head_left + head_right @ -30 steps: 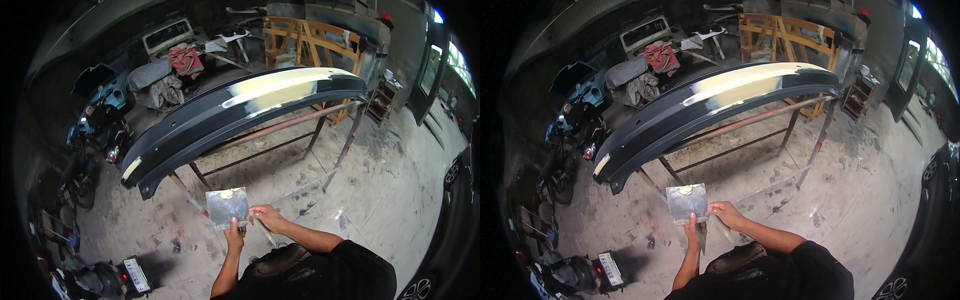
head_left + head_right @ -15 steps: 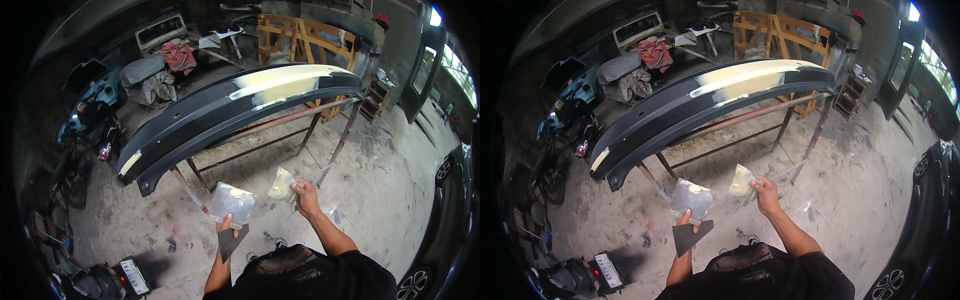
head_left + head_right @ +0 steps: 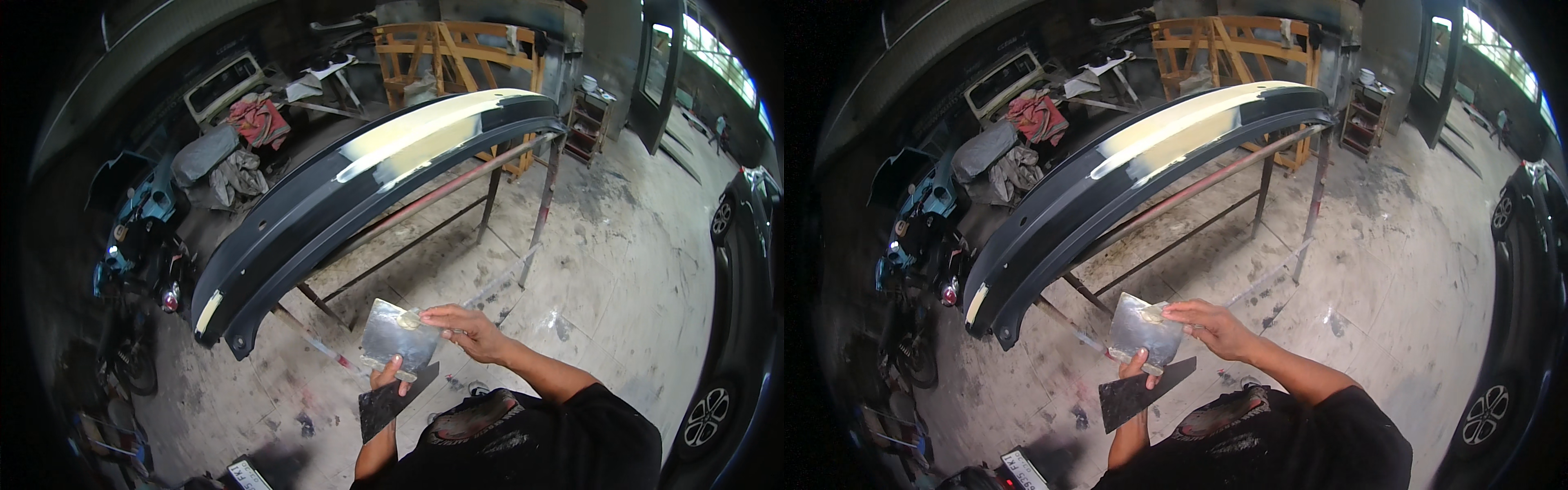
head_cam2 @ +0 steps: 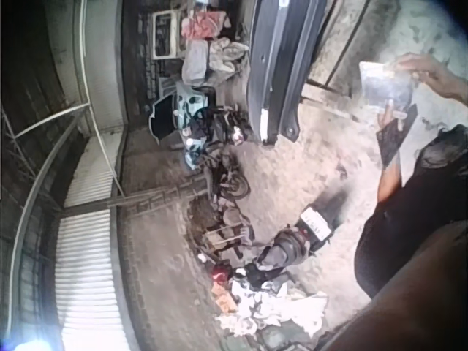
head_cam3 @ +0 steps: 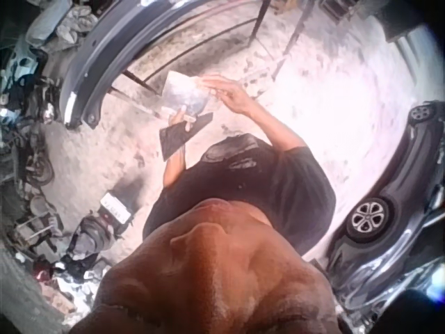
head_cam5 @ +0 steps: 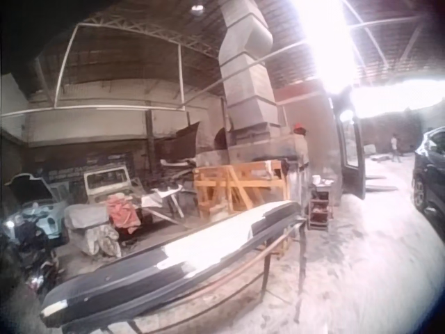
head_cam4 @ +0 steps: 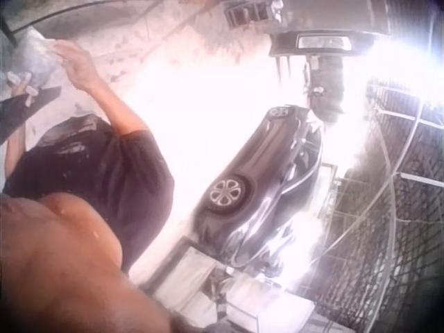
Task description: The person applies body filler to a car bumper using a spreader and a putty knife, then smooths the surface with sandpaper.
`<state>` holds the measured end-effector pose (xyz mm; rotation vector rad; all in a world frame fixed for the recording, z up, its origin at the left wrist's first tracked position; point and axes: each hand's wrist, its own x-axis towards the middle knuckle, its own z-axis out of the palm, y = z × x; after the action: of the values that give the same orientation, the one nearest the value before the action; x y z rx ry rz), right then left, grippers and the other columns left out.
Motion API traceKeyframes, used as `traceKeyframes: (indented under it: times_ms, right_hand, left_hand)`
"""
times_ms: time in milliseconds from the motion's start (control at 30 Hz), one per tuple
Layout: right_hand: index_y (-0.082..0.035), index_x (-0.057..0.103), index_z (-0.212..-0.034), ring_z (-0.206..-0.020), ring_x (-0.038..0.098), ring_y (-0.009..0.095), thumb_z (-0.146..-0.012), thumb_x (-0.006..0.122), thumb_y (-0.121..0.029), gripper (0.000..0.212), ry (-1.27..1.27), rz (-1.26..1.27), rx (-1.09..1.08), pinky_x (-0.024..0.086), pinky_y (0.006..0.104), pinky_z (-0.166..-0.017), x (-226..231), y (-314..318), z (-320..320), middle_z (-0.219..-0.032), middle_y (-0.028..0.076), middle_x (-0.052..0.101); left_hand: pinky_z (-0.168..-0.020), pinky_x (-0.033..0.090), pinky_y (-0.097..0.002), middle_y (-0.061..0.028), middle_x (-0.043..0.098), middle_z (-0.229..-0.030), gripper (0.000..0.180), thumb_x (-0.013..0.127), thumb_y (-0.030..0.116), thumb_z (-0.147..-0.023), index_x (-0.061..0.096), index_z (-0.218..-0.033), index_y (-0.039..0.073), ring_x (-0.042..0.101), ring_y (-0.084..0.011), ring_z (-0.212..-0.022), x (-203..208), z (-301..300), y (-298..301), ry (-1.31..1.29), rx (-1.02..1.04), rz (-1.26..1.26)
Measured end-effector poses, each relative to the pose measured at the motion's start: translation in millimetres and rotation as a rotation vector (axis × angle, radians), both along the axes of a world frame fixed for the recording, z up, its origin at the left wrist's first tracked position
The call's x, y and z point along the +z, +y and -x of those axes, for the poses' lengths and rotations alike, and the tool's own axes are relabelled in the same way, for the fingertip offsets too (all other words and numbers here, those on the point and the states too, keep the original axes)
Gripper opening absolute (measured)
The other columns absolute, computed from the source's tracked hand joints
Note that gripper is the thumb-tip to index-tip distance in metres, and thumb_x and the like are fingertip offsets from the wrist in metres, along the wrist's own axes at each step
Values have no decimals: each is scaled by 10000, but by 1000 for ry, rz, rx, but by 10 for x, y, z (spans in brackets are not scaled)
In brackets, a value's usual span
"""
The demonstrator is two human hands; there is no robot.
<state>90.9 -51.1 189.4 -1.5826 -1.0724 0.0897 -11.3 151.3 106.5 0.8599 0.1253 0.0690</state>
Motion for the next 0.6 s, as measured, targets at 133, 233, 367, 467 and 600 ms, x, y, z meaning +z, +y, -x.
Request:
traceKeyframes:
  times_ms: [133, 233, 367, 467, 600]
  right_hand:
    - [-61, 589, -1263, -1176, 561, 277, -917, 555, -50, 348, -69, 304, -84, 430, 350, -994, -206, -209, -119, -1271, 137, 593]
    - [-79, 589, -1262, -1143, 576, 286, -920, 547, -49, 346, 182, 166, -195, 444, 352, -972, -250, -262, -91, -1222, 136, 618]
    - [-76, 586, -1260, -1116, 593, 301, -925, 536, -52, 339, 87, 44, -140, 449, 355, -965, -129, -356, -228, -1213, 145, 623]
    - [-53, 592, -1254, -1095, 609, 284, -924, 523, -34, 337, 99, 237, -97, 447, 338, -956, -284, -493, -505, -1206, 141, 634]
    - [-51, 599, -1239, -1093, 609, 295, -910, 533, -27, 336, 209, -40, -80, 451, 344, -952, -181, -592, -839, -1189, 157, 634]
  left_hand:
    - [-323, 352, -251, -113, 589, -646, 403, 579, 207, -915, 435, -1176, -64, 452, -119, -323, 122, -133, -3, -205, -9, 76]
    - [-319, 345, -248, -115, 590, -661, 399, 582, 197, -911, 430, -1180, -57, 450, -116, -324, 278, -221, -28, -165, 36, 40]
    - [-327, 352, -244, -125, 593, -681, 426, 595, 197, -894, 426, -1181, -67, 453, -119, -330, 258, -331, -138, -97, 50, -11]
    - [-338, 361, -248, -141, 589, -688, 462, 620, 219, -869, 434, -1181, -67, 446, -128, -337, 265, -445, -259, -50, 112, -61]
    - [-338, 358, -247, -130, 585, -683, 460, 614, 196, -868, 420, -1211, -41, 438, -126, -334, 259, -754, -476, -30, 154, -95]
